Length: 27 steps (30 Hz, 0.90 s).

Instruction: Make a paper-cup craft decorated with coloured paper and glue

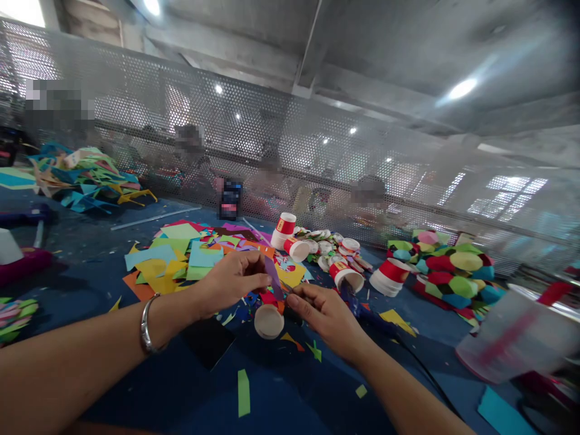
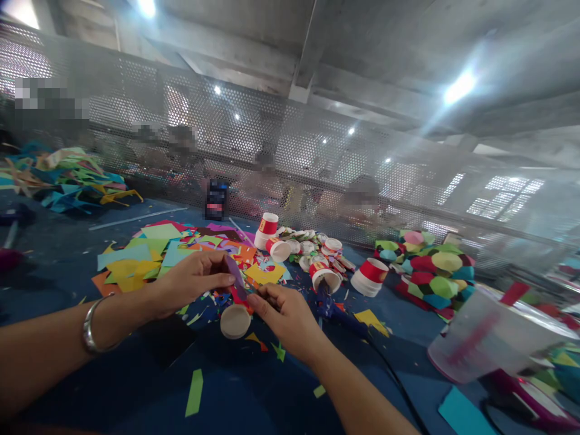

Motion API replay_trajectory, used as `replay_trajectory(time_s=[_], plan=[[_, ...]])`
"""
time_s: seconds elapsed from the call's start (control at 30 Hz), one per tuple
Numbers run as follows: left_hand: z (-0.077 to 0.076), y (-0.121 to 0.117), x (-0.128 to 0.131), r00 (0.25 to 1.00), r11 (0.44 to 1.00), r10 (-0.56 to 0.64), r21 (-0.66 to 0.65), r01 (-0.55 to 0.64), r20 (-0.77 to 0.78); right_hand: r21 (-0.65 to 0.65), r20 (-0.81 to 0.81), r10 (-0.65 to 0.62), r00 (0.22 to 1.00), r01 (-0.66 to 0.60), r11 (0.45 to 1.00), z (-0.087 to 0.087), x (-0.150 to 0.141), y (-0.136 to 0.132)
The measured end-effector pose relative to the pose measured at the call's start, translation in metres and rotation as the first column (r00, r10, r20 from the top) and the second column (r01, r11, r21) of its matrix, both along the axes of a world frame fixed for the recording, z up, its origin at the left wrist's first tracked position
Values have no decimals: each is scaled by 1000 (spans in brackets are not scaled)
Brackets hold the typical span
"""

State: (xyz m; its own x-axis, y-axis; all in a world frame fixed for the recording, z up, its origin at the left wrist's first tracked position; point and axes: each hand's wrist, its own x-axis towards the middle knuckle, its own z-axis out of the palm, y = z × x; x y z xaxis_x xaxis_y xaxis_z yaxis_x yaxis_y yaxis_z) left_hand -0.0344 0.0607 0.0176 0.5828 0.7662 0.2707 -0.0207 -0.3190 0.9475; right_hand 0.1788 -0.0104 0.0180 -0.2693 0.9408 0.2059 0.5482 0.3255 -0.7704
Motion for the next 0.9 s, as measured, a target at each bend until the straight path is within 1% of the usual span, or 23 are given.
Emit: replay_trajectory(time_s=[0.07,0.23,0.43,0.63,0.9], plan=[[0,0,0,1000,1000,-13,21,13,1,6,23,-1,1000,1,1000,0,0,0],[-2,2,0,1000,998,3,57,-2,-27,11,37,11,999,-11,1000,-2,0,-1],[0,1,1,1000,999,0,43,0,-13,39,50,9,999,-11,999,-4,1,-1],[1,-2,1,999,1000,-16,-4,16,30,44,55,0,998,-3,999,-4,1,-1],[-2,0,1,997,999,-32,30,30,73,49,63,-6,998,2,999,-2,3,-1]])
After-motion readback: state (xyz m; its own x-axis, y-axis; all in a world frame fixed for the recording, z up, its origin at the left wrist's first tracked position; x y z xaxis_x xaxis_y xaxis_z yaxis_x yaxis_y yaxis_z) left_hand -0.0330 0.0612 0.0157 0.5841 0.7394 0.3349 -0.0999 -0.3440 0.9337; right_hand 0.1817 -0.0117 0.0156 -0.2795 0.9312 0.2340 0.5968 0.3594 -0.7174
